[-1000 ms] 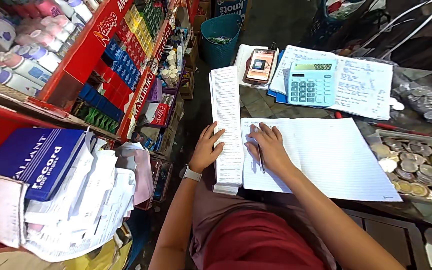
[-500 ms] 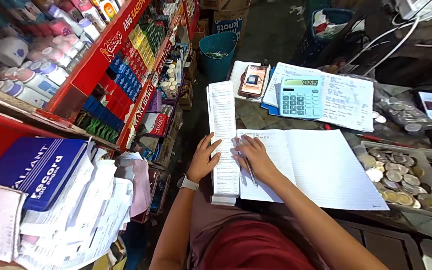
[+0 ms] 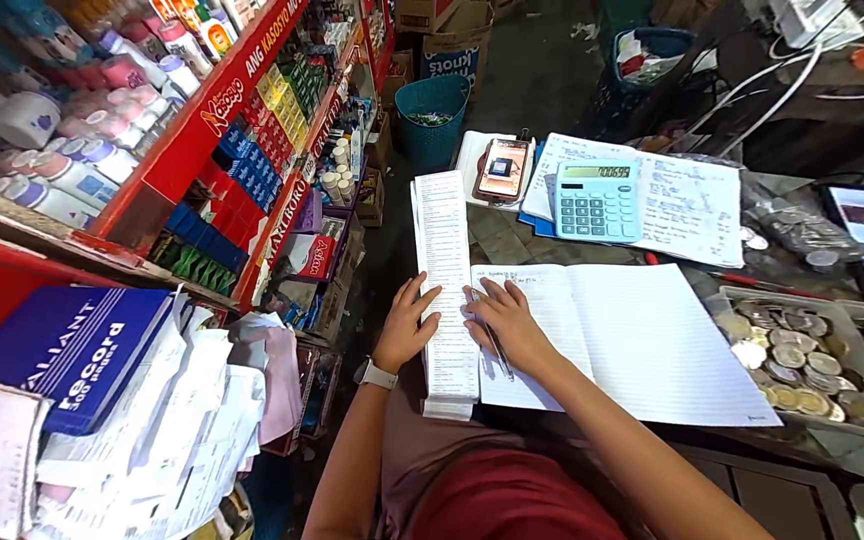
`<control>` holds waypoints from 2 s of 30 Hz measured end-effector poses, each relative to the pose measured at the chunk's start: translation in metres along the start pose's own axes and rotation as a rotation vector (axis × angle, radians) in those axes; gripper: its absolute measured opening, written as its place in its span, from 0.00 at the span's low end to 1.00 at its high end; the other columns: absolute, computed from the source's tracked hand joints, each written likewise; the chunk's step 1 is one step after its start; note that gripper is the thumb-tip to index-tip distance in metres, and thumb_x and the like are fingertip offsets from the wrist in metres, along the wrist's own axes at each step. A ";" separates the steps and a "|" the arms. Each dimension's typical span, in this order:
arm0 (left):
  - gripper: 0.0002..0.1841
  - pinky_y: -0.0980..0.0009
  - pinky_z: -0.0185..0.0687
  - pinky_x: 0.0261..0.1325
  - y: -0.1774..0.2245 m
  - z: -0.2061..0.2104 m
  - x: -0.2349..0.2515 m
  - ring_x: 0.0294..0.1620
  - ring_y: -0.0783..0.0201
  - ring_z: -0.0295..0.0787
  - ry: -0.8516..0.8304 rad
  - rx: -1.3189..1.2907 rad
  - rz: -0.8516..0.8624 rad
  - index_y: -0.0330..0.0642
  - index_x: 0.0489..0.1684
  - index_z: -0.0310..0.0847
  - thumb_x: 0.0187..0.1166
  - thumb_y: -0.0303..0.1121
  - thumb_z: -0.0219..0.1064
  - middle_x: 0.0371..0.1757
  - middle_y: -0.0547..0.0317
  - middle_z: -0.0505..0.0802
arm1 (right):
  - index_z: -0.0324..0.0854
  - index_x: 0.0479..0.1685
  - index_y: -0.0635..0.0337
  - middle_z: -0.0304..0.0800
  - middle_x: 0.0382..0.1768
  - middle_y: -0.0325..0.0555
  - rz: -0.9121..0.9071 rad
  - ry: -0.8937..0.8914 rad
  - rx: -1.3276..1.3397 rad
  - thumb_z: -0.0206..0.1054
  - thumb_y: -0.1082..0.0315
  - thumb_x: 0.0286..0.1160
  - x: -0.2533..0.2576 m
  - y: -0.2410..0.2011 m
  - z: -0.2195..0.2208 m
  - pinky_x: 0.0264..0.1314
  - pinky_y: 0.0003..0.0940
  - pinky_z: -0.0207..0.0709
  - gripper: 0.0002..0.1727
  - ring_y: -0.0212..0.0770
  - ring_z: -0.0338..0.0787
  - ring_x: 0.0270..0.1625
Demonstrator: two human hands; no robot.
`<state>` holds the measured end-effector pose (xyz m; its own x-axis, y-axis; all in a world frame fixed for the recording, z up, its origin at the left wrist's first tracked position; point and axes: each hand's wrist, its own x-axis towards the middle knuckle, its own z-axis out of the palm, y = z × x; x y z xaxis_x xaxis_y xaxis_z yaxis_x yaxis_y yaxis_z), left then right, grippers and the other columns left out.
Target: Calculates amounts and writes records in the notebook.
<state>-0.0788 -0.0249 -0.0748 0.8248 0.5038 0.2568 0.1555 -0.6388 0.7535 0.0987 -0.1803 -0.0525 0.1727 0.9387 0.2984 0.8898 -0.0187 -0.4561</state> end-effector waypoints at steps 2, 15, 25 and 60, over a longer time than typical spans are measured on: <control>0.23 0.46 0.56 0.89 0.000 0.000 0.000 0.90 0.39 0.59 0.004 -0.001 0.005 0.43 0.76 0.82 0.84 0.37 0.58 0.87 0.38 0.71 | 0.89 0.56 0.54 0.87 0.73 0.50 -0.001 -0.005 -0.005 0.54 0.52 0.86 0.000 0.000 0.000 0.84 0.76 0.51 0.21 0.66 0.73 0.84; 0.23 0.45 0.55 0.90 0.001 0.000 0.000 0.90 0.39 0.59 0.001 -0.002 -0.002 0.43 0.76 0.81 0.84 0.37 0.58 0.88 0.39 0.70 | 0.89 0.56 0.55 0.87 0.73 0.51 -0.004 0.006 0.003 0.55 0.52 0.86 0.000 0.001 0.000 0.84 0.77 0.51 0.21 0.67 0.74 0.84; 0.23 0.46 0.55 0.90 0.001 0.000 0.001 0.90 0.39 0.59 -0.001 -0.004 -0.004 0.42 0.76 0.81 0.84 0.37 0.58 0.87 0.38 0.71 | 0.89 0.56 0.55 0.88 0.72 0.51 -0.012 0.017 0.005 0.55 0.53 0.85 -0.001 0.002 0.001 0.84 0.76 0.51 0.21 0.67 0.74 0.83; 0.23 0.45 0.55 0.90 0.000 0.001 0.000 0.90 0.38 0.59 0.008 -0.005 0.007 0.42 0.76 0.82 0.83 0.37 0.58 0.87 0.37 0.71 | 0.89 0.56 0.54 0.87 0.73 0.50 -0.001 0.007 -0.002 0.55 0.52 0.85 -0.001 0.001 0.000 0.84 0.76 0.51 0.21 0.66 0.73 0.84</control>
<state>-0.0782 -0.0254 -0.0751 0.8217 0.5037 0.2665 0.1474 -0.6396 0.7544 0.0992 -0.1812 -0.0531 0.1751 0.9363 0.3046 0.8905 -0.0187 -0.4546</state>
